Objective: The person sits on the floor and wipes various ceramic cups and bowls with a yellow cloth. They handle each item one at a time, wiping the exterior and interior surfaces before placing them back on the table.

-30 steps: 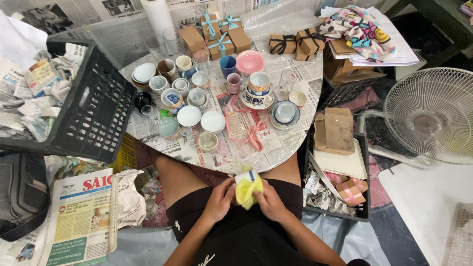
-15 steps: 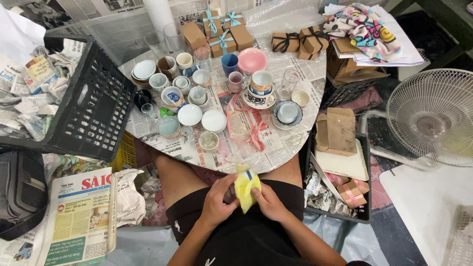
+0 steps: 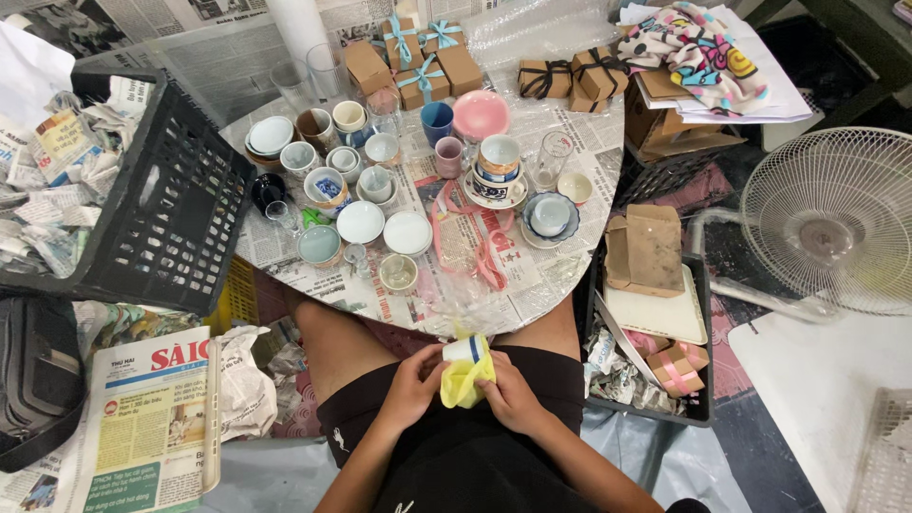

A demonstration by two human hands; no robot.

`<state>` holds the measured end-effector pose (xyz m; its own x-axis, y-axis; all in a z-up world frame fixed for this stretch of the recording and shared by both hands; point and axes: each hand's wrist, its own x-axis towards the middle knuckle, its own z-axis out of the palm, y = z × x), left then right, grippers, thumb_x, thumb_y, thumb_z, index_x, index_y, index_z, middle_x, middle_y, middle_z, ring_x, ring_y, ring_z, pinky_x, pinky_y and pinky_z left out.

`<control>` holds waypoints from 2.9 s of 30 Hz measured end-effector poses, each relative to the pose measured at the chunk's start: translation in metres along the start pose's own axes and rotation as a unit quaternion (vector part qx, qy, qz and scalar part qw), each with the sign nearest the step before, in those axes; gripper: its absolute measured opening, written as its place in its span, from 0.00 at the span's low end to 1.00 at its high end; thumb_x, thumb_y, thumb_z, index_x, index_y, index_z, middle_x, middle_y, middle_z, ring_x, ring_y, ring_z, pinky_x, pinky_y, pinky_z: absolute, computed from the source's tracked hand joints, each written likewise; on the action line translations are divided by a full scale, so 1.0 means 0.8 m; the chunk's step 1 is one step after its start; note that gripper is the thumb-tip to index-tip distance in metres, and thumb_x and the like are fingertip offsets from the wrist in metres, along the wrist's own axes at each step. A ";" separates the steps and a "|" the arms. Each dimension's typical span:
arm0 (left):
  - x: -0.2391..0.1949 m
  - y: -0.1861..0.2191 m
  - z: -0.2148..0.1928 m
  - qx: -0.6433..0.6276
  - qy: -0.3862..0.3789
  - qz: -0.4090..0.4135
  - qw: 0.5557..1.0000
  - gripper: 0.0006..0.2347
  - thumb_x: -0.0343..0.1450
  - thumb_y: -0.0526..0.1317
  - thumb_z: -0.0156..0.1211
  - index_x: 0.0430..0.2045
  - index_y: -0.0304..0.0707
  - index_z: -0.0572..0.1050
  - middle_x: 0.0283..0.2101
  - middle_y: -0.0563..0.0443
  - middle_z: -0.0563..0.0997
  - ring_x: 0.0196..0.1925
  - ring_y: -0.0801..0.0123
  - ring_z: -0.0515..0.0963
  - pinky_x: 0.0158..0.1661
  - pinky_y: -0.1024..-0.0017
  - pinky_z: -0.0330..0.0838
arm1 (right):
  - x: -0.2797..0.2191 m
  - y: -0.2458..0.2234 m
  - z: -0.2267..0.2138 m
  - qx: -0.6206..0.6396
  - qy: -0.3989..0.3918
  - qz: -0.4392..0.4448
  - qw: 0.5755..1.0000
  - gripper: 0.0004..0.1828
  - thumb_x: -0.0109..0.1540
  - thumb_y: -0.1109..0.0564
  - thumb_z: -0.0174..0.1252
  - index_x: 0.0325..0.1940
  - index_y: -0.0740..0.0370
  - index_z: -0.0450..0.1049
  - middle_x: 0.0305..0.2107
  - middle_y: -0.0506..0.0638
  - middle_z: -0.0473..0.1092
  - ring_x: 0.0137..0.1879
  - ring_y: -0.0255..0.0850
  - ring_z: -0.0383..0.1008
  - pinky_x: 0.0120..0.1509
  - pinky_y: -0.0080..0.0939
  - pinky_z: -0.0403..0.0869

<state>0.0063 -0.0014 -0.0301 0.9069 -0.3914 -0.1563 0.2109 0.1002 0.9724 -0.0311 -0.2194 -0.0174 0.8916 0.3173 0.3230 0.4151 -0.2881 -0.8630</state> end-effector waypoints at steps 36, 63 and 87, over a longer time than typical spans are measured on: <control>0.035 -0.109 -0.011 0.068 0.029 0.069 0.995 0.32 0.67 0.29 0.68 0.68 0.38 0.61 0.56 0.47 0.78 0.53 0.69 0.79 0.51 0.71 0.75 | -0.004 0.146 0.052 0.101 0.030 0.136 0.985 0.15 0.72 0.57 0.45 0.56 0.68 0.72 0.47 0.55 0.74 0.51 0.42 0.75 0.58 0.42 0.73; 0.041 -0.128 -0.021 0.096 0.068 -0.020 0.993 0.27 0.70 0.35 0.67 0.67 0.34 0.70 0.39 0.47 0.78 0.37 0.72 0.71 0.41 0.72 0.70 | -0.004 0.137 0.049 0.058 0.034 0.115 0.991 0.12 0.70 0.61 0.48 0.55 0.69 0.71 0.48 0.60 0.72 0.53 0.53 0.75 0.60 0.46 0.72; 0.017 -0.163 -0.011 -0.200 0.012 -0.057 0.978 0.21 0.83 0.46 0.42 0.51 0.20 0.76 0.46 0.42 0.83 0.44 0.68 0.82 0.46 0.71 0.76 | -0.001 0.062 0.000 -0.121 0.024 -0.139 0.983 0.18 0.61 0.56 0.58 0.53 0.67 0.73 0.52 0.62 0.71 0.55 0.60 0.73 0.60 0.56 0.71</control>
<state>-0.0058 -0.0118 -0.1602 0.8764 -0.3998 -0.2685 0.4326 0.4083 0.8038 -0.0117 -0.2337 -0.0604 0.7430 0.3720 0.5563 0.6692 -0.4048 -0.6231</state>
